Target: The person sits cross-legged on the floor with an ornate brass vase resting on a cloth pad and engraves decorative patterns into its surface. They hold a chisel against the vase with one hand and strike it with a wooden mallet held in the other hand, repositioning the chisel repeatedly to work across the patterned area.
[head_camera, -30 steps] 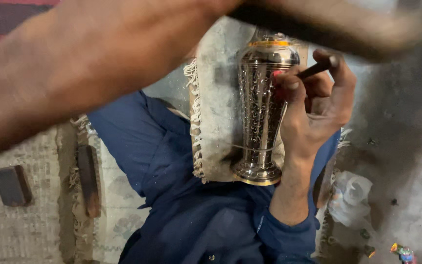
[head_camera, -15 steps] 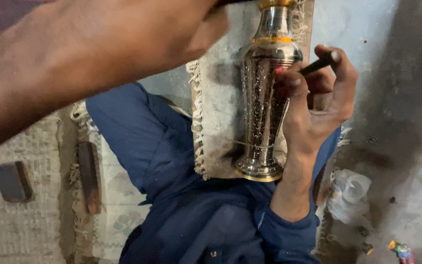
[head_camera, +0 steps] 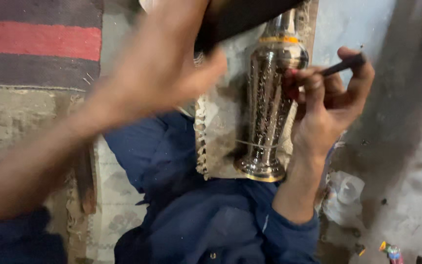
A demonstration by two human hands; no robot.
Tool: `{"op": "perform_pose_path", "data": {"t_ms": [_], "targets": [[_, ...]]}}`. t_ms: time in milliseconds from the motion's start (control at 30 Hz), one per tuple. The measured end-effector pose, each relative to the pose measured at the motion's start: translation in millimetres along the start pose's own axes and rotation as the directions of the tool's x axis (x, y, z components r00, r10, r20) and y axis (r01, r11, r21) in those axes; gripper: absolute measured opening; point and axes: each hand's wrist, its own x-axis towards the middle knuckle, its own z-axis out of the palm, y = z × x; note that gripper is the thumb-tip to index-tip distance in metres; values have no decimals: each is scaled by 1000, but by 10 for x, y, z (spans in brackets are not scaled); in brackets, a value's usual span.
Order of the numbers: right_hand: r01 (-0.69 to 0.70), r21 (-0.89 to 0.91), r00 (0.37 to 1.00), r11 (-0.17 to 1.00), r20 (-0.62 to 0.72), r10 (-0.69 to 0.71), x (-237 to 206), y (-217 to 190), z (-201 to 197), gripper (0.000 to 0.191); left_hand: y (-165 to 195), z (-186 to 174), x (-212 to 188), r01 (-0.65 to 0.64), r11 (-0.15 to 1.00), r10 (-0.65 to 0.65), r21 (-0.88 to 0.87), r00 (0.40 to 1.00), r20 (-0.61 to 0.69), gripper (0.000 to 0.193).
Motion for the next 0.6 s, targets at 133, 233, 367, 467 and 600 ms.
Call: {"op": "perform_pose_path", "data": {"t_ms": [133, 233, 367, 467, 600], "targets": [[156, -332, 984, 930, 137, -116, -29, -57, 67, 37, 76, 430, -359, 328, 562, -403, -759, 910, 95, 64], [195, -432, 977, 881, 161, -138, -65, -57, 146, 34, -2, 571, -601, 305, 570, -390, -763, 918, 76, 63], [205, -428, 974, 880, 181, -139, -121, -40, 212, 33, -82, 537, -664, 305, 596, -343, -743, 933, 107, 68], [263, -477, 962, 838, 193, -192, -149, 0, 216, 36, -250, 343, -577, 215, 826, -207, -521, 976, 75, 64], [266, -508, 963, 819, 168, -208, -186, 59, 198, 40, -428, 53, -489, 46, 981, -39, -186, 998, 42, 58]]}}
